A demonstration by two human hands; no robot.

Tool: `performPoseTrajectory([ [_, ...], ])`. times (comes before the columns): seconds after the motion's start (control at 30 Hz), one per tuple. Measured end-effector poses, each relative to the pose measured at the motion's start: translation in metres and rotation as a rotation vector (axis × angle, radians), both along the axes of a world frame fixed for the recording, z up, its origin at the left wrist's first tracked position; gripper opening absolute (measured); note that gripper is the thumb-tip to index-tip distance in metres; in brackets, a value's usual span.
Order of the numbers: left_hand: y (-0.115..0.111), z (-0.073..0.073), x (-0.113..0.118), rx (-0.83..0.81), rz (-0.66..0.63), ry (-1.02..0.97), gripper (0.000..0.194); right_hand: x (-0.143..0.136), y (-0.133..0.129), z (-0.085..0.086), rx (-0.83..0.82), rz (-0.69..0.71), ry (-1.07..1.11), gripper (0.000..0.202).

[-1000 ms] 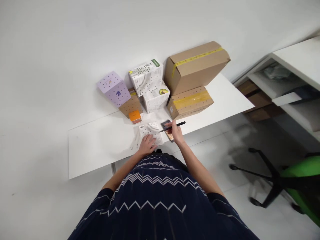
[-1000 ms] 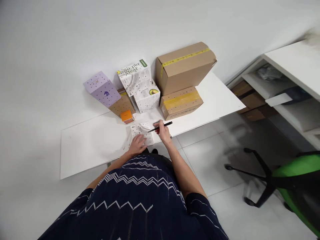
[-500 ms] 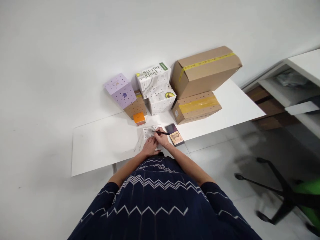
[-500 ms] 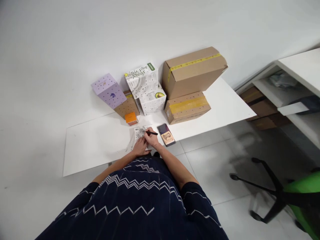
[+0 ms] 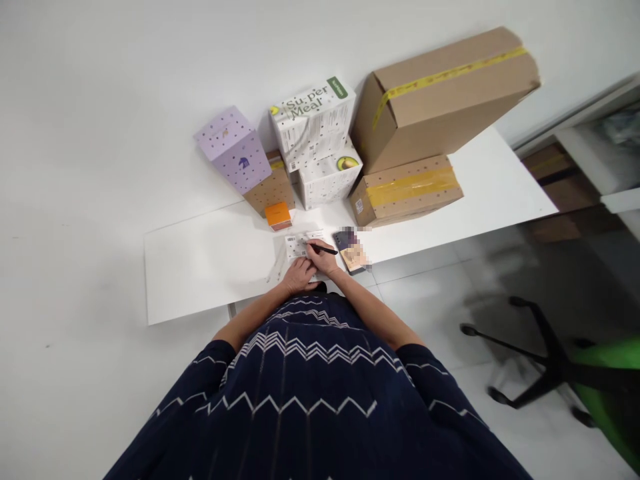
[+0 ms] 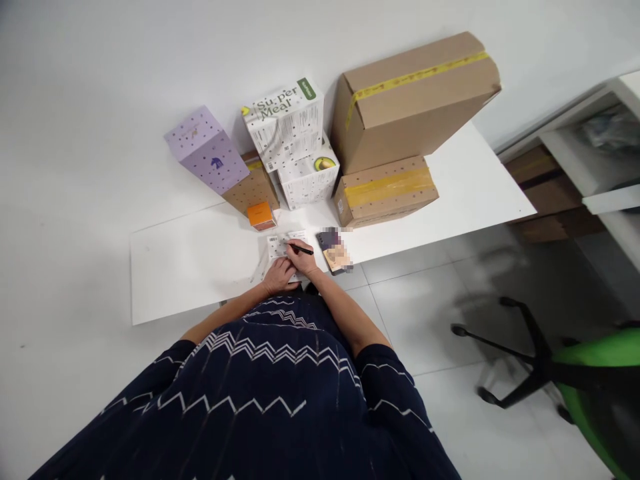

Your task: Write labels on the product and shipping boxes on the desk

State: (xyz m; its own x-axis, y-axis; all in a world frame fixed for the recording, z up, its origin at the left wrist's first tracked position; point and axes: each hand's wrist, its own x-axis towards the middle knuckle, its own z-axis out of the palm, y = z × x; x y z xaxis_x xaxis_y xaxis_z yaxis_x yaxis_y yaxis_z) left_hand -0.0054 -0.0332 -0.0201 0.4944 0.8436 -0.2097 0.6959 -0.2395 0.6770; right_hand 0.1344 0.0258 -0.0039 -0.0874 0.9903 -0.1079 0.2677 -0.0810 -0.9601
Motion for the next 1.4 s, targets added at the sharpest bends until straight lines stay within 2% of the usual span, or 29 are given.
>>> performPoseTrajectory([
  [0.13, -0.001, 0.003, 0.001, 0.005, 0.009, -0.032, 0.036, -0.001, 0.001, 0.001, -0.002, -0.004, -0.022, 0.016],
  [0.37, -0.002, 0.008, 0.005, -0.108, 0.072, -0.149, 0.033, 0.004, 0.000, -0.002, -0.018, 0.024, -0.045, 0.018],
  [0.6, -0.003, 0.008, 0.006, -0.151, 0.098, -0.210, 0.032, 0.006, 0.000, -0.004, 0.006, 0.075, -0.102, 0.019],
  [0.77, -0.003, 0.004, 0.006, -0.021, -0.010, -0.060, 0.033, 0.008, 0.000, -0.009, 0.033, 0.084, -0.120, 0.021],
  [0.97, -0.005, -0.005, 0.003, 0.284, -0.196, 0.227, 0.041, 0.006, 0.000, -0.016, 0.108, 0.071, -0.045, 0.029],
  [1.1, -0.005, -0.009, 0.002, 0.406, -0.235, 0.304, 0.046, 0.007, 0.002, -0.013, 0.059, -0.043, 0.031, 0.034],
  [1.2, -0.004, -0.010, 0.002, 0.429, -0.231, 0.302, 0.046, 0.023, 0.010, -0.007, -0.034, -0.152, 0.052, 0.038],
  [1.3, -0.003, -0.008, 0.002, 0.422, -0.227, 0.292, 0.045, 0.049, 0.023, -0.001, -0.108, -0.173, -0.118, 0.038],
  [1.33, -0.003, -0.008, 0.002, 0.417, -0.227, 0.292, 0.045, 0.058, 0.026, -0.001, -0.154, -0.133, -0.235, 0.036],
  [1.4, -0.003, -0.006, 0.003, 0.409, -0.226, 0.295, 0.045, 0.071, 0.028, -0.003, -0.282, 0.044, -0.515, 0.028],
])
